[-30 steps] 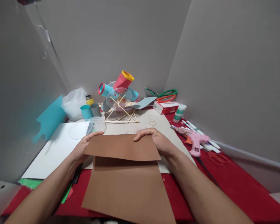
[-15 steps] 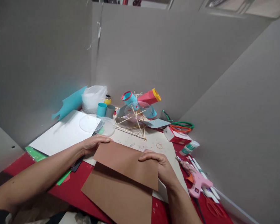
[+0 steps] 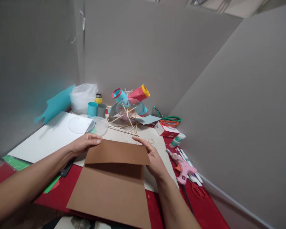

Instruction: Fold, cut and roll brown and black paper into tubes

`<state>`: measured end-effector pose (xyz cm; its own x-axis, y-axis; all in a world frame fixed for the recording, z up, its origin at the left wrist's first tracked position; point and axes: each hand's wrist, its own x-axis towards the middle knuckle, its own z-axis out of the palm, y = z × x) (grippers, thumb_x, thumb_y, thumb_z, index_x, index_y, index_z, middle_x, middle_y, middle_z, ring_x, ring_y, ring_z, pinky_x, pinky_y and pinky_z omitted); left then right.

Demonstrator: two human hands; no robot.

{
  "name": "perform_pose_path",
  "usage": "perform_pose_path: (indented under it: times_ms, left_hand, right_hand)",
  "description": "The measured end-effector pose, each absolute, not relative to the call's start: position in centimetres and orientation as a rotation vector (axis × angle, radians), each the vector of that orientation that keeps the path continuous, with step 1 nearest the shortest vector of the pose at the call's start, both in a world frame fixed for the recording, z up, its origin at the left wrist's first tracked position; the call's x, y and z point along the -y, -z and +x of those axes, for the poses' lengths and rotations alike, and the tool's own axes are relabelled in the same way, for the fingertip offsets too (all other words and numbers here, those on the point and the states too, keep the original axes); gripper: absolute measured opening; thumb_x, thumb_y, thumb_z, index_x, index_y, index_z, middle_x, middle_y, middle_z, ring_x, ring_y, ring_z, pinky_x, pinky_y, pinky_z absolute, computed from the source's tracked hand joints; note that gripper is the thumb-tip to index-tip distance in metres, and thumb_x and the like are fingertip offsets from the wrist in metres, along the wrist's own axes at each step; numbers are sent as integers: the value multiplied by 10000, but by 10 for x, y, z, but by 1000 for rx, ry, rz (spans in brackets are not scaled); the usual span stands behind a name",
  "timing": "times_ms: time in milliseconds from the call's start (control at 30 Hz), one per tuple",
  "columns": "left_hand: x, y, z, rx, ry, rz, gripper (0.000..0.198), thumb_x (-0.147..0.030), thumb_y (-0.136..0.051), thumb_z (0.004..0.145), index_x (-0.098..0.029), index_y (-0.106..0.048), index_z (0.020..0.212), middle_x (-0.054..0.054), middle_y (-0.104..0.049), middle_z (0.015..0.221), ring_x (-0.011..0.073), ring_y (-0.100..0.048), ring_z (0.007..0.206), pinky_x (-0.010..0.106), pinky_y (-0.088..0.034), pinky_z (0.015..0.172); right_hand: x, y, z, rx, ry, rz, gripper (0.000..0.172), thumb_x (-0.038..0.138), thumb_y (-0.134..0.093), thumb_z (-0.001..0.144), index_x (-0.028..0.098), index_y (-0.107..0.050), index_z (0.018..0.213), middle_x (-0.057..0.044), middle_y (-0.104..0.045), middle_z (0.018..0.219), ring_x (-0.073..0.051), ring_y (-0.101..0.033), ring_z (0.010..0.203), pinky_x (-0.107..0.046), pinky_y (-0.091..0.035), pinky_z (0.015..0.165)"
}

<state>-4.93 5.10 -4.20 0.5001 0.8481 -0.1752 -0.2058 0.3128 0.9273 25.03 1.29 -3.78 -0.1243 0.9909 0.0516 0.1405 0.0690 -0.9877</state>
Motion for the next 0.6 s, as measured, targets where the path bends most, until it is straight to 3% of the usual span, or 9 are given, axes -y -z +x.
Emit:
perform_pose_path:
  times_ms: [133,267,433,600]
  left_hand:
    - [-53,42,-50,-748,-846,1017,308,-336,-820,667,-132,-739,883,73,-750,832,158,-667,722,238,-457,664]
    - [-52,42,-50,-757,-872,1090,298,-352,-795,704,-140,-726,901,62,-745,824,152,-655,710,242,-446,658]
    - [-48,42,-49,-796,-857,1199,318,-387,-779,719,-148,-717,919,57,-738,822,151,-648,697,243,-441,651]
    - [-50,43,-49,-812,-811,1201,373,-404,-781,709,-152,-708,974,62,-736,845,149,-648,701,235,-448,652]
  right_hand:
    - [-21,41,251,1167,-1226,-1100,442,551,-625,806,242,-704,1111,-46,-729,1005,-217,-659,844,-269,-507,646]
    - [-20,38,250,1159,-1359,-1076,672,734,-442,815,187,-721,1089,-103,-743,990,-272,-680,883,-304,-516,617]
    - [-15,31,251,1303,-1360,-1184,515,605,-668,721,209,-730,1044,-80,-739,999,-280,-657,937,-337,-497,742]
    - [-20,33,254,1411,-1381,-1231,464,468,-763,675,182,-719,1038,-47,-718,840,-186,-611,698,-279,-429,615]
